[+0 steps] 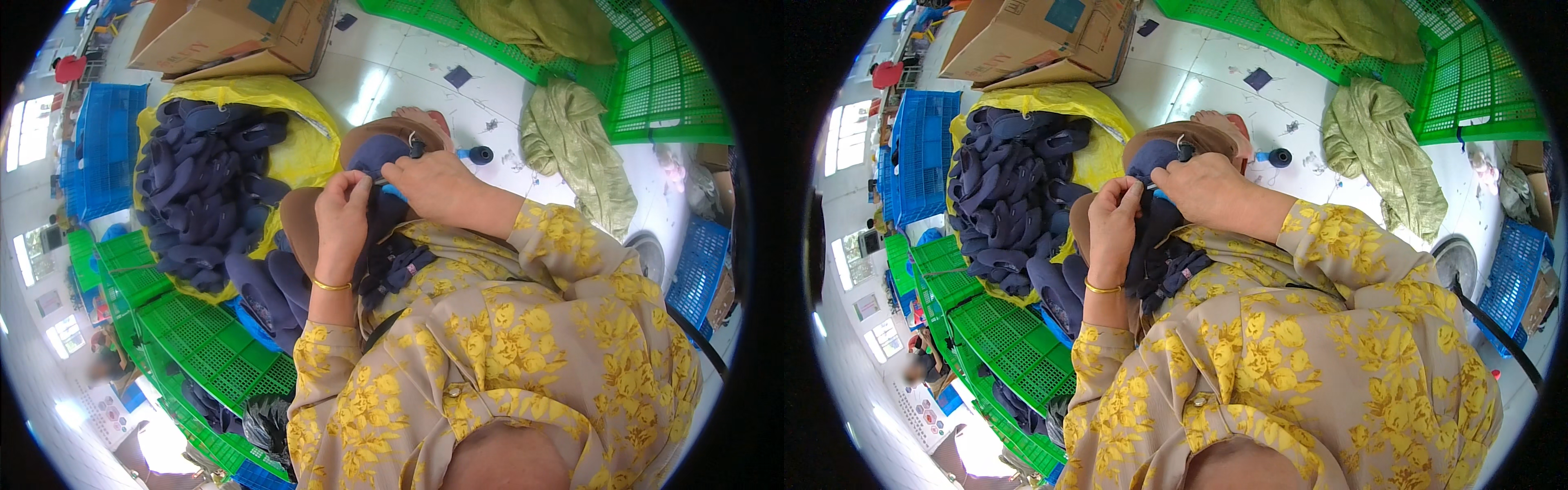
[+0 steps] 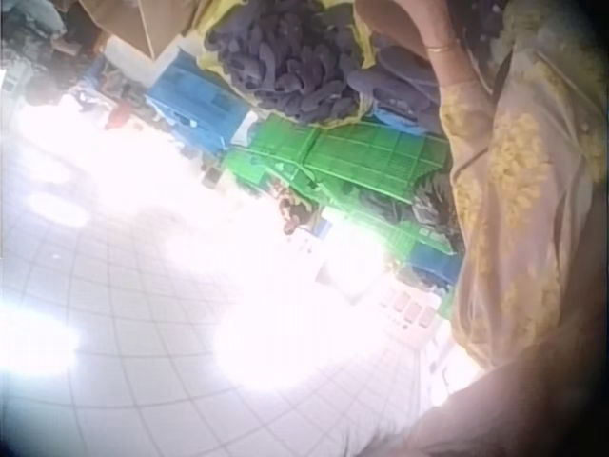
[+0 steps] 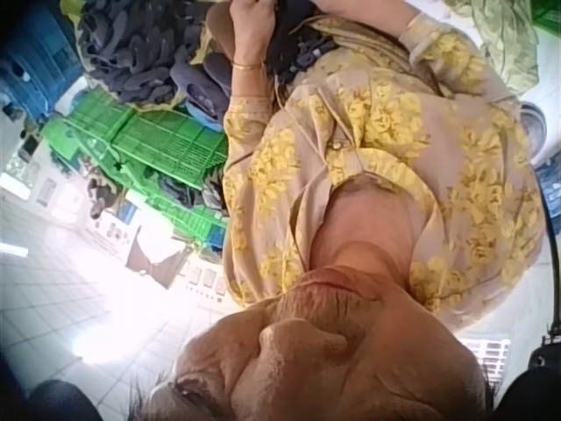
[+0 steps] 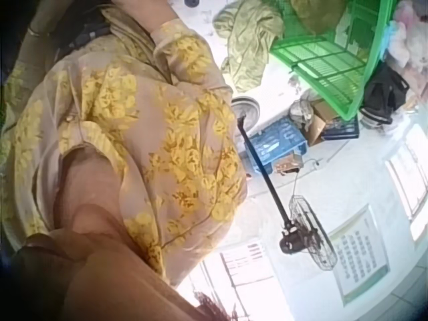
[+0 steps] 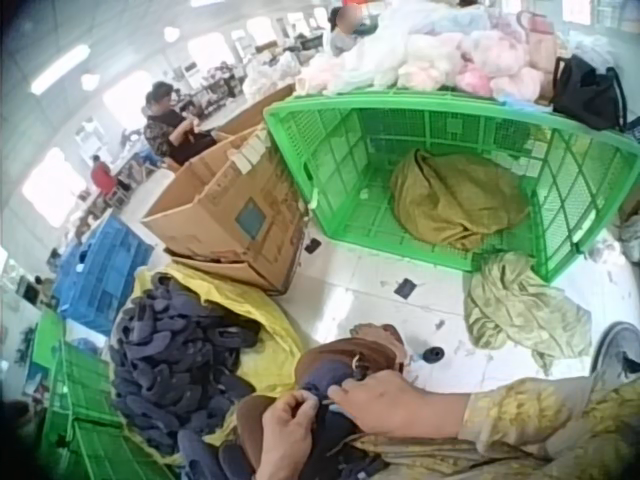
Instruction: The person sits on the floor and uses a blue-handled tool to stitch the upper part of a dark blue shoe. They repeatedly insert the tool into the shoe's edge and pull the thread to secure the seam.
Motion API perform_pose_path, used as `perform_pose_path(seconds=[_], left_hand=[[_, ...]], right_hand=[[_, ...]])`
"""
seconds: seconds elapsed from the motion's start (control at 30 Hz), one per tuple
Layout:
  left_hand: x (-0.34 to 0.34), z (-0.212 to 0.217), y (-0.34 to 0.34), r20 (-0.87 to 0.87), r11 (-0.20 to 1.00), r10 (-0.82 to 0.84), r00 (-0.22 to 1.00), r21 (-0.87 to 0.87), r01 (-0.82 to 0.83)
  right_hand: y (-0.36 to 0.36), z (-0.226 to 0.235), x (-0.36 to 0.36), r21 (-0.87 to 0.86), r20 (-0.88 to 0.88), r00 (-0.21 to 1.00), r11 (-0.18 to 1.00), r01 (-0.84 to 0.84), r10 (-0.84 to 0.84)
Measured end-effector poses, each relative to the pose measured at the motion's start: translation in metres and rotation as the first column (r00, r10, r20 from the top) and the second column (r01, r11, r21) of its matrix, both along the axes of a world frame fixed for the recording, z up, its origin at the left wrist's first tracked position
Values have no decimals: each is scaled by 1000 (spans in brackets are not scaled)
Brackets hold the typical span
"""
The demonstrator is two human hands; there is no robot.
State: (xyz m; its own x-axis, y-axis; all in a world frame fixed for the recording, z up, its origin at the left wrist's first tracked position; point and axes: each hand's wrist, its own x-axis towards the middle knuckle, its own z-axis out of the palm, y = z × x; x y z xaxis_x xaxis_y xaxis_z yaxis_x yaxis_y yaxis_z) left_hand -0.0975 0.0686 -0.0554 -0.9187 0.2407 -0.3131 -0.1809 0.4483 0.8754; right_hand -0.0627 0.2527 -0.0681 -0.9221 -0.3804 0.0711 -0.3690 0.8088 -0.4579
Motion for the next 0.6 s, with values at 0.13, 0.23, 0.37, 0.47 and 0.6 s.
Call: perform_pose_path(seconds=[0.13, 0.23, 0.37, 0.47, 0.6], left_hand=[[2, 12, -3, -25, 998, 59, 998, 34, -58], [10, 29, -24, -229, 993, 41, 972, -103, -66], [30, 40, -45, -388, 819, -362, 848, -567, 90], [43, 34, -55, -387, 746, -369, 845, -665, 21], [49, 29, -76, -450, 841, -156, 880, -527, -121]], right_hand=[[5, -3, -1, -97, 82, 994, 993, 73, -65], [15, 2, 0, -255, 304, 924, 915, 313, -232], [12, 22, 4, -636, 272, 958, 729, 253, -95], [5, 5, -1, -438, 43, 998, 897, 58, -44], [13, 4, -4, -483, 261, 964, 859, 170, -44]])
